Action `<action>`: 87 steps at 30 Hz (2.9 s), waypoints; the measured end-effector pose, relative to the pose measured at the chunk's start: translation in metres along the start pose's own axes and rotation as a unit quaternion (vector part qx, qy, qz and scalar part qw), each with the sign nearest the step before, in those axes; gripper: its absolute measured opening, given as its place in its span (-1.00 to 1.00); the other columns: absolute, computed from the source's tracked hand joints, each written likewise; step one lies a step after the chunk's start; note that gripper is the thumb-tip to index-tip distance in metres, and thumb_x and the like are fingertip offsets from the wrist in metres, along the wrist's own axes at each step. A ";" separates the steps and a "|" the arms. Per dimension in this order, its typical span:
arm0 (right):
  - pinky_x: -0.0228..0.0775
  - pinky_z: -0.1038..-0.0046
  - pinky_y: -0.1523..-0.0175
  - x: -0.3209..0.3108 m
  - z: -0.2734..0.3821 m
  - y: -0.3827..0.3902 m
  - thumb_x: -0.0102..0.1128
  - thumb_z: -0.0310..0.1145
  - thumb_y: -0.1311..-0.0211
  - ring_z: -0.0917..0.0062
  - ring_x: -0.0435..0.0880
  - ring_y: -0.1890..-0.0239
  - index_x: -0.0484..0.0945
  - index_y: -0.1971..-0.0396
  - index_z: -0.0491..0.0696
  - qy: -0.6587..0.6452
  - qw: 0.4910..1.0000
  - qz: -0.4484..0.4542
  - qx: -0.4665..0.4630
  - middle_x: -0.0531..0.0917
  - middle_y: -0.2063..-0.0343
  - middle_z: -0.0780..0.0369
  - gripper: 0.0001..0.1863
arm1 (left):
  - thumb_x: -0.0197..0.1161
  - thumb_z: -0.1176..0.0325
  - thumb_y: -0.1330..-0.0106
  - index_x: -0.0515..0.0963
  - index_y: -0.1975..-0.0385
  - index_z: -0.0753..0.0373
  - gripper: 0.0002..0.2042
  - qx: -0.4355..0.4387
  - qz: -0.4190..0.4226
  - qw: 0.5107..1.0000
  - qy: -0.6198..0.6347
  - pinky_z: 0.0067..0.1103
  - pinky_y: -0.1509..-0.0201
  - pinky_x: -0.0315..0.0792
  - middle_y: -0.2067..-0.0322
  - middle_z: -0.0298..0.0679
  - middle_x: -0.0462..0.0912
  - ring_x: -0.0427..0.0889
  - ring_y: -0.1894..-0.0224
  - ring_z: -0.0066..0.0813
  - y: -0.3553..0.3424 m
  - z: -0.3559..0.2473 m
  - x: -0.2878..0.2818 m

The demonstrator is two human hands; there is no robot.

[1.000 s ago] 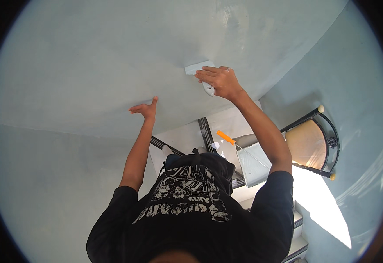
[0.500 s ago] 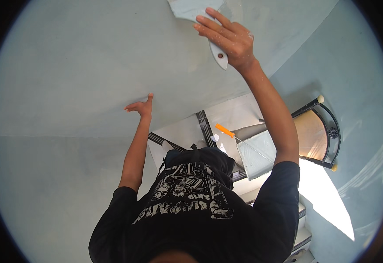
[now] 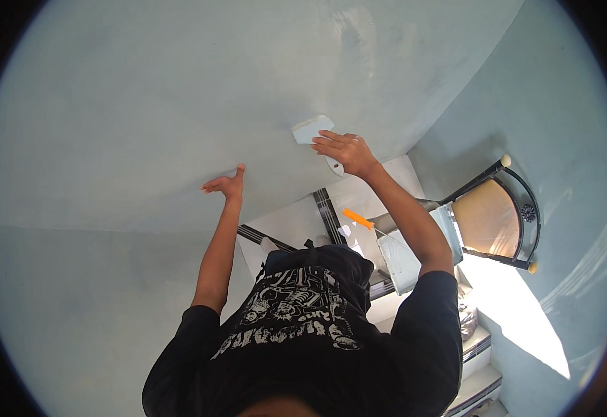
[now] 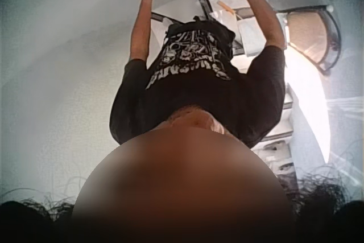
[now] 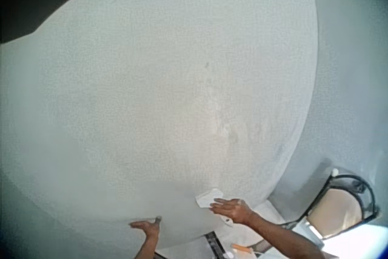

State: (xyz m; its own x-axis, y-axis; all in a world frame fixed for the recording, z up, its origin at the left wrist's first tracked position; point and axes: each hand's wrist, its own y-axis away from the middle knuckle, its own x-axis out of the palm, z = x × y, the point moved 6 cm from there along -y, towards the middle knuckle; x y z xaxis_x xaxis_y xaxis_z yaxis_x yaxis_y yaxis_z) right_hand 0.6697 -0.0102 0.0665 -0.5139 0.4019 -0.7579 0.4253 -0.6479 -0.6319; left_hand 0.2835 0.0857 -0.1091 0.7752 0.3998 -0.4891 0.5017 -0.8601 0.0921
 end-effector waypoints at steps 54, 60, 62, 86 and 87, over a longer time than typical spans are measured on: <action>0.64 0.36 0.18 -0.177 -0.056 -0.086 0.46 -0.52 0.01 0.40 0.78 0.03 0.77 0.15 0.11 0.101 0.991 0.080 0.039 0.81 0.14 0.38 -0.64 | 0.67 -0.31 0.19 -0.89 -0.26 0.56 0.72 -0.063 0.016 0.998 -0.014 -0.11 -0.63 -0.35 -0.36 0.54 -0.85 -0.69 -0.56 0.27 0.000 0.000 0.002; 0.66 0.46 0.27 -0.243 -0.021 -0.101 0.50 -0.49 -0.11 0.42 0.83 0.22 0.76 0.12 0.00 0.089 0.959 -0.266 -0.046 0.82 0.21 0.28 -0.71 | 0.51 -0.49 0.17 -0.86 -0.34 0.43 0.69 -0.081 -0.025 0.991 -0.100 -0.18 -0.63 -0.12 -0.47 0.42 -0.68 -0.38 -0.61 0.23 -0.018 0.010 -0.008; 0.67 0.54 0.28 -0.253 -0.017 -0.086 0.46 -0.57 -0.16 0.43 0.83 0.31 0.73 0.11 -0.17 0.095 0.882 -0.458 -0.063 0.82 0.21 0.16 -0.73 | 0.55 -0.45 0.18 -0.84 -0.33 0.49 0.69 -0.067 -0.011 0.996 -0.064 -0.15 -0.62 -0.22 -0.43 0.50 -0.71 -0.52 -0.59 0.25 -0.008 0.004 -0.001; 0.58 0.43 0.31 -0.017 -0.047 0.055 0.31 -0.59 -0.18 0.40 0.72 0.43 0.64 0.19 -0.19 -0.134 0.939 -0.240 0.209 0.70 0.40 0.14 -0.81 | 0.64 -0.32 0.16 -0.86 -0.30 0.56 0.70 -0.043 -0.011 0.999 -0.020 -0.09 -0.61 -0.38 -0.35 0.60 -0.81 -0.73 -0.55 0.25 -0.007 0.001 -0.005; 0.57 0.41 0.30 -0.012 -0.048 0.056 0.29 -0.58 -0.21 0.45 0.73 0.41 0.64 0.19 -0.20 -0.135 0.940 -0.216 0.228 0.70 0.39 0.15 -0.83 | 0.65 -0.32 0.18 -0.85 -0.30 0.55 0.71 -0.042 -0.017 0.999 -0.025 -0.09 -0.61 -0.38 -0.35 0.61 -0.80 -0.72 -0.55 0.26 -0.007 0.001 -0.006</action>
State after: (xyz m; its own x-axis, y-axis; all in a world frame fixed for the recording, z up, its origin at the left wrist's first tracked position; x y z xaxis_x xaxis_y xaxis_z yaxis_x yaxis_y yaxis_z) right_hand 0.7360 -0.0202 0.0323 -0.7620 0.5516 -0.3392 -0.1977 -0.6970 -0.6893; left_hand 0.2749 0.0893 -0.1072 0.7377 0.4098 -0.5365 0.5598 -0.8156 0.1467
